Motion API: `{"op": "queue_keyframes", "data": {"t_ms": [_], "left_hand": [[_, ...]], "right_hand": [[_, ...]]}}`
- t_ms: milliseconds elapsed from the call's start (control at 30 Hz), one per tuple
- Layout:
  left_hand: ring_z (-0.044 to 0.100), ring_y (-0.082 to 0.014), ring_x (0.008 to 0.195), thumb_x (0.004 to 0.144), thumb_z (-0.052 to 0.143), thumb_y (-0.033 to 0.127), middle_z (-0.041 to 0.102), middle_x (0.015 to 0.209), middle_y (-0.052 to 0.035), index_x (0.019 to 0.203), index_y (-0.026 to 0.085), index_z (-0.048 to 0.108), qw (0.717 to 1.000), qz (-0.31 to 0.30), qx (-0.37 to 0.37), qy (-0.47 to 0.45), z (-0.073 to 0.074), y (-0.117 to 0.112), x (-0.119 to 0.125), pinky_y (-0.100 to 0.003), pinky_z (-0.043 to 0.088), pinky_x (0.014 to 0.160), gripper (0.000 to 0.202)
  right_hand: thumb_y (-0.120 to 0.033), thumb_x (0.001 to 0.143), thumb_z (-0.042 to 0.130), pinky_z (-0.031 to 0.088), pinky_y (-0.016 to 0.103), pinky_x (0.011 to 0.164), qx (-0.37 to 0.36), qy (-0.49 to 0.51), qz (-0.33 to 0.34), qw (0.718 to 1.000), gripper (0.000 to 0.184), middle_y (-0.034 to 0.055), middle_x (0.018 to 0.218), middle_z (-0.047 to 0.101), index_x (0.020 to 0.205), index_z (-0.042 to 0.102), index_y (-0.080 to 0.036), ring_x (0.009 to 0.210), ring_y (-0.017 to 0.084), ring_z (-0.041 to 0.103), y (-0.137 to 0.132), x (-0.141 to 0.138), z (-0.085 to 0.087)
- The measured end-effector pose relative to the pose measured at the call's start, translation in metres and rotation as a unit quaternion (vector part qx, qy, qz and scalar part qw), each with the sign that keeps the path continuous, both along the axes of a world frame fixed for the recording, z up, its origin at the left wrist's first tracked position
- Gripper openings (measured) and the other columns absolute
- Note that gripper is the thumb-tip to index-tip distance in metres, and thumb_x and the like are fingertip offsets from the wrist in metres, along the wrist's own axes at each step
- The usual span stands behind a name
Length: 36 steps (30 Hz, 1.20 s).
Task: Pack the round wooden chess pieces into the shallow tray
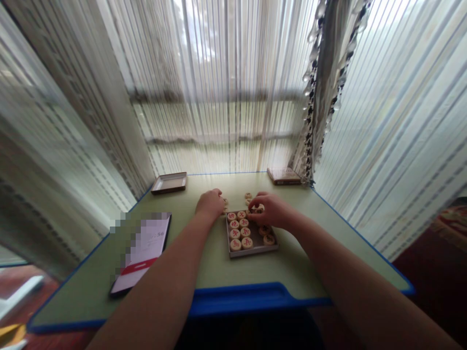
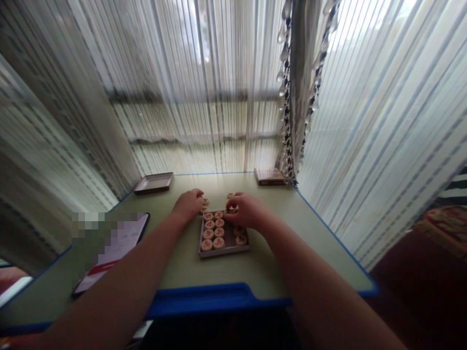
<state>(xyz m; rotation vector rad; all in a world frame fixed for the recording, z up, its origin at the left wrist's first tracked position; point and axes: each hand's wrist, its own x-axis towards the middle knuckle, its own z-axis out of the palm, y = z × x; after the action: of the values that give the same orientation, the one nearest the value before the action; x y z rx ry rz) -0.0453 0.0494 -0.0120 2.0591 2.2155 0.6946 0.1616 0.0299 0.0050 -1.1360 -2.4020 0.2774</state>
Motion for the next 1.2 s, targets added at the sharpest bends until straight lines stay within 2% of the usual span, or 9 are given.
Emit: {"op": "queue_keyframes", "data": {"t_ms": [600,733,867,967,1200], "left_hand": [[0.059,-0.0222,0.091,0.071,0.045,0.024,0.065,0.098,-0.0118,0.1,0.015,0.063,0.999,-0.014,-0.009,0.028,0.003,-0.001,0.0,-0.03,0.045,0.078,0.036],[0.059,-0.021,0.091,0.072,0.044,0.023,0.066,0.097,-0.0108,0.099,0.015,0.064,1.0,-0.022,-0.006,0.017,0.004,0.0,-0.001,-0.029,0.044,0.079,0.035],[0.06,-0.0208,0.086,0.077,0.042,0.036,0.068,0.089,-0.0102,0.088,0.016,0.069,0.999,-0.034,-0.029,0.016,0.005,0.002,-0.002,-0.028,0.045,0.076,0.035],[0.061,-0.021,0.084,0.076,0.045,0.042,0.068,0.087,-0.0106,0.086,0.016,0.07,0.998,-0.037,-0.037,0.037,0.005,0.001,-0.002,-0.028,0.045,0.076,0.038],[0.06,-0.0206,0.085,0.074,0.047,0.042,0.067,0.088,-0.0097,0.091,0.018,0.069,0.998,-0.03,-0.033,0.054,0.004,-0.001,-0.001,-0.027,0.045,0.077,0.037]], "right_hand": [[-0.036,0.065,0.066,0.041,0.025,0.064,-0.021,-0.018,0.015,1.0,0.026,0.005,0.082,0.06,0.085,0.069,-0.019,0.068,0.014,0.055,-0.001,0.004,0.006],[-0.034,0.072,0.06,0.041,0.025,0.065,-0.018,-0.01,0.007,1.0,0.023,0.0059,0.081,0.06,0.085,0.069,-0.017,0.068,0.014,0.054,-0.003,0.004,0.011],[-0.033,0.077,0.053,0.04,0.025,0.067,-0.007,-0.015,-0.003,1.0,0.024,0.0064,0.079,0.06,0.083,0.07,-0.016,0.069,0.014,0.054,-0.005,0.004,0.014],[-0.034,0.075,0.055,0.04,0.025,0.066,-0.009,-0.016,0.0,1.0,0.023,0.0057,0.08,0.059,0.083,0.069,-0.017,0.067,0.013,0.054,-0.005,0.005,0.013],[-0.033,0.069,0.063,0.039,0.023,0.062,-0.019,-0.034,0.017,0.999,0.02,0.0036,0.082,0.059,0.084,0.07,-0.021,0.066,0.012,0.053,-0.003,0.003,0.008]]}}
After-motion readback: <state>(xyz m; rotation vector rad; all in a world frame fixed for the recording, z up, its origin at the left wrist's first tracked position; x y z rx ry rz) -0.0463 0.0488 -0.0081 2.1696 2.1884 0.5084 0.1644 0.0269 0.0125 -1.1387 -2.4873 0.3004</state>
